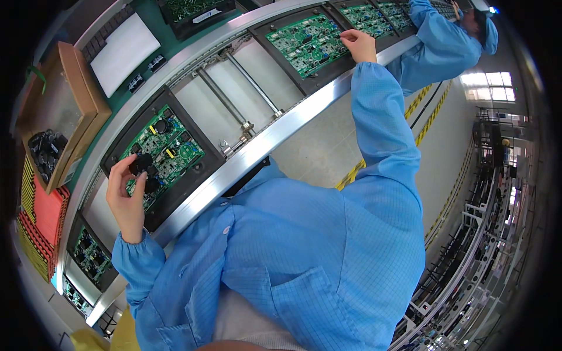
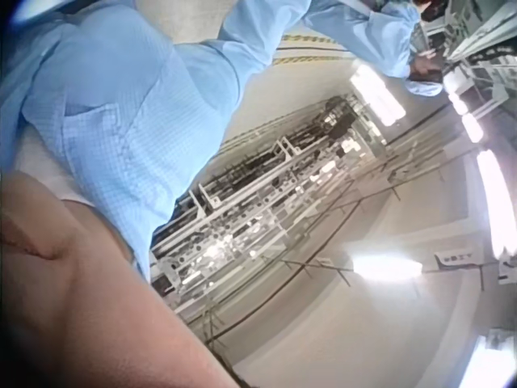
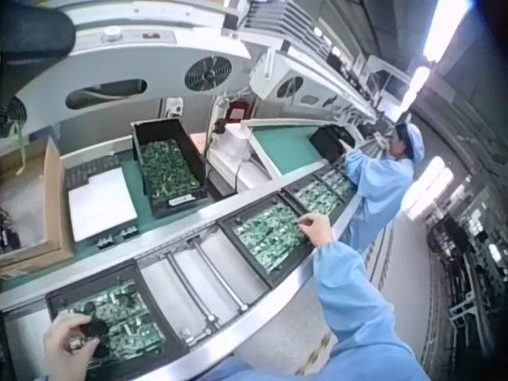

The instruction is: Assembling small electronic components onto printed circuit boards at a manual assembly station on a production line.

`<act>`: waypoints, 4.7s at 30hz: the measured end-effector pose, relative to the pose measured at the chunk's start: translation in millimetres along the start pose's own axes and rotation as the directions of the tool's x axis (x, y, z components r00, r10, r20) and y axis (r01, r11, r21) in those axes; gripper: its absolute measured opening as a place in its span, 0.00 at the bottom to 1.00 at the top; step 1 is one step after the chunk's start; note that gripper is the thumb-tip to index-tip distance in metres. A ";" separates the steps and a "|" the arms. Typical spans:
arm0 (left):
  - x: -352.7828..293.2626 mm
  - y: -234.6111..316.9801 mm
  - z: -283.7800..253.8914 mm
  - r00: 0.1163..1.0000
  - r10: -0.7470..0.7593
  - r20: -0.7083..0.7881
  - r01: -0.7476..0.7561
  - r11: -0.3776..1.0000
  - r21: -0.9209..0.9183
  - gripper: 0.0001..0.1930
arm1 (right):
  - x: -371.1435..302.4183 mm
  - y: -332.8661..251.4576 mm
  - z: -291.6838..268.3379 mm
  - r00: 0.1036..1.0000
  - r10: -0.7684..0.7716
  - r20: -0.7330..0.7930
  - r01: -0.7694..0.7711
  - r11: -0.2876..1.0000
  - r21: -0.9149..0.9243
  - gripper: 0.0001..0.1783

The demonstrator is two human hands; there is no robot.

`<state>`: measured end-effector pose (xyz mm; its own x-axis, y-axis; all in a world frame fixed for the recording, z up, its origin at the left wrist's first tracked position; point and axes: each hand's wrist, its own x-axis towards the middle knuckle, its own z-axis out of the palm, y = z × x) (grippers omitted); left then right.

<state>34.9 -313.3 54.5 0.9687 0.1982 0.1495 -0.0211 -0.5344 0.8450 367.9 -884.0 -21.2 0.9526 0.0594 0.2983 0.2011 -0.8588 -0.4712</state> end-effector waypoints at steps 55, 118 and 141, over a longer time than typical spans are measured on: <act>15.2 5.8 53.1 0.926 0.239 0.293 -0.300 0.936 0.185 0.19 | 3.0 7.4 10.9 0.994 0.105 -0.017 -0.106 0.960 -0.259 0.15; 304.9 -19.9 17.2 0.963 0.266 0.028 -0.140 0.413 0.900 0.06 | 87.1 -457.7 223.1 0.698 -0.679 -0.228 0.716 0.646 0.265 0.07; 287.4 17.5 0.2 0.891 0.452 0.031 -0.226 0.384 0.895 0.12 | 38.9 -286.5 56.6 0.806 -0.434 -0.402 0.567 0.370 0.736 0.16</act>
<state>312.9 -265.9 112.1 0.8615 -0.0907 0.4995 -0.0055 -0.9855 -0.1694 360.2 -606.8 78.4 0.5886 0.2163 0.7790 0.7823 0.0907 -0.6163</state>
